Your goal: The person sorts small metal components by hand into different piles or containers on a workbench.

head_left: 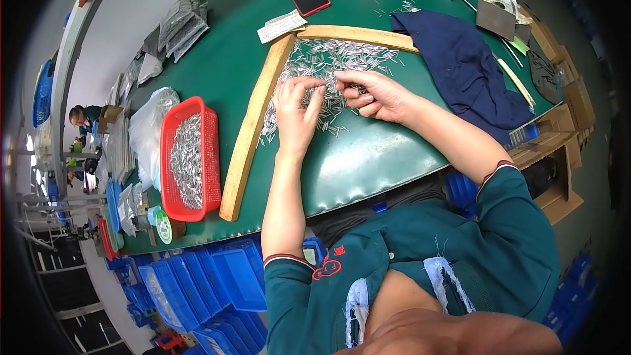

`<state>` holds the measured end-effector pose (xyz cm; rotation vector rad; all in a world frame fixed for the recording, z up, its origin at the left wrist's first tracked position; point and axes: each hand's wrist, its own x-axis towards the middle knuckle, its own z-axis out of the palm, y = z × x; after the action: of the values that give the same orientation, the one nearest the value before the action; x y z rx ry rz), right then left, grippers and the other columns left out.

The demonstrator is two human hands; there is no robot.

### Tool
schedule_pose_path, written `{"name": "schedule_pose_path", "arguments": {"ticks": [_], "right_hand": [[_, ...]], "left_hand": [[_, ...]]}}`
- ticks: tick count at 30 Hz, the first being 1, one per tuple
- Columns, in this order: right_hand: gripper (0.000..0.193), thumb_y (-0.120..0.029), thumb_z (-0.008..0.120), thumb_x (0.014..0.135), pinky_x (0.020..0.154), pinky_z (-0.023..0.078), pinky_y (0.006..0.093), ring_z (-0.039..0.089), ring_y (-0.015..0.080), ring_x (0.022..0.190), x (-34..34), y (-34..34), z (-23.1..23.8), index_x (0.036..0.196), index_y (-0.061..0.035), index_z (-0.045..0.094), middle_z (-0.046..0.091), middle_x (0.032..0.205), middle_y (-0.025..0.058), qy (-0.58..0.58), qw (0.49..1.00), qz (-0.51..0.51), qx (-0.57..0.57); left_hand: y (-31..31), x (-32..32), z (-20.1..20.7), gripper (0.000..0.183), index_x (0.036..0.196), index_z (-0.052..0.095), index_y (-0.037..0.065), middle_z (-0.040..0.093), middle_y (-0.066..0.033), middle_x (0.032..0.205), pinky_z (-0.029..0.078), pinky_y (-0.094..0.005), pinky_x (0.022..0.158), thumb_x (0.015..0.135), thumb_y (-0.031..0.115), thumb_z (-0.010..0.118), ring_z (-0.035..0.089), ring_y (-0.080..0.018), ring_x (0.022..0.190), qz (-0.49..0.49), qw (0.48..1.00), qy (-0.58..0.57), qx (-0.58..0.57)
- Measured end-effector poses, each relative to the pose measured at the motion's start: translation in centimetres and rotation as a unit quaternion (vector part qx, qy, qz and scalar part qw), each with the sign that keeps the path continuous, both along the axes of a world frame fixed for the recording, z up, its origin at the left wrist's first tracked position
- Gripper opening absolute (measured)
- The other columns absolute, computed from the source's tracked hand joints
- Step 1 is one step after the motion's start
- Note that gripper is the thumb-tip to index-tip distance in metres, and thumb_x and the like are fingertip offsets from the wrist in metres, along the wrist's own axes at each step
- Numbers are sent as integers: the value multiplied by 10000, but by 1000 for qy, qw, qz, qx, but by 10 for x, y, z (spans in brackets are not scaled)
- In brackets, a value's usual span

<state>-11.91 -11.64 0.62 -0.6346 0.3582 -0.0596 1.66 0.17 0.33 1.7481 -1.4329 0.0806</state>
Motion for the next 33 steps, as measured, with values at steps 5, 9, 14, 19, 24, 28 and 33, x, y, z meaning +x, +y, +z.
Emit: {"name": "schedule_pose_path", "arguments": {"ticks": [5, 9, 14, 19, 24, 28, 33], "right_hand": [[232, -301, 583, 820, 351, 139, 164, 223, -12, 415, 2, 5, -4, 833, -70, 571, 325, 551, -101, 34, 979, -51, -194], [204, -265, 600, 809, 384, 227, 165, 337, -8, 471, 3, 11, 0, 815, -61, 608, 493, 622, -63, 32, 948, -88, -303], [199, -233, 597, 813, 508, 340, 165, 440, 12, 601, 3, 8, -8, 842, -37, 620, 563, 715, -19, 19, 930, -117, -348], [195, -218, 592, 817, 580, 375, 174, 469, 23, 672, 5, 9, -6, 850, -27, 620, 575, 755, -2, 25, 927, -133, -349], [215, -227, 566, 835, 554, 371, 168, 465, 12, 652, 5, 9, -8, 884, -26, 626, 586, 752, -11, 18, 925, -130, -356], [226, -228, 549, 845, 542, 368, 169, 457, 7, 637, 7, 8, -15, 905, -24, 626, 587, 747, -22, -1, 911, -144, -385], [228, -220, 542, 850, 546, 370, 174, 453, 2, 644, 11, 7, -21, 911, -16, 623, 584, 745, -27, -70, 879, -187, -432]], "left_hand": [[-2, -2, 0, 93, 825, 593, 102, 584, -10, 853, 258, -430, 957, 745, 134, 626, 546, -176, 849, -27, 999, -20, -35], [-2, -4, -4, 91, 831, 593, 107, 596, -1, 834, 261, -420, 955, 747, 126, 623, 561, -164, 825, -5, 995, -90, -41], [-4, -6, -7, 105, 845, 621, 122, 609, 5, 793, 279, -406, 942, 742, 140, 633, 572, -154, 794, -3, 996, -81, -36], [-5, -8, -10, 123, 864, 640, 129, 614, -4, 797, 338, -383, 891, 742, 144, 634, 574, -147, 762, 4, 996, -78, -48], [-3, -8, -8, 179, 930, 646, 121, 625, -23, 782, 388, -335, 837, 754, 133, 622, 581, -157, 698, 1, 998, -47, -34], [-3, -13, -5, 194, 970, 634, 77, 630, -58, 784, 445, -265, 737, 780, 90, 596, 598, -155, 737, -8, 993, 118, -3], [-4, -15, -5, 199, 995, 618, 36, 629, -87, 844, 464, -236, 713, 803, 54, 569, 598, -137, 812, -32, 977, 211, -19]]}}
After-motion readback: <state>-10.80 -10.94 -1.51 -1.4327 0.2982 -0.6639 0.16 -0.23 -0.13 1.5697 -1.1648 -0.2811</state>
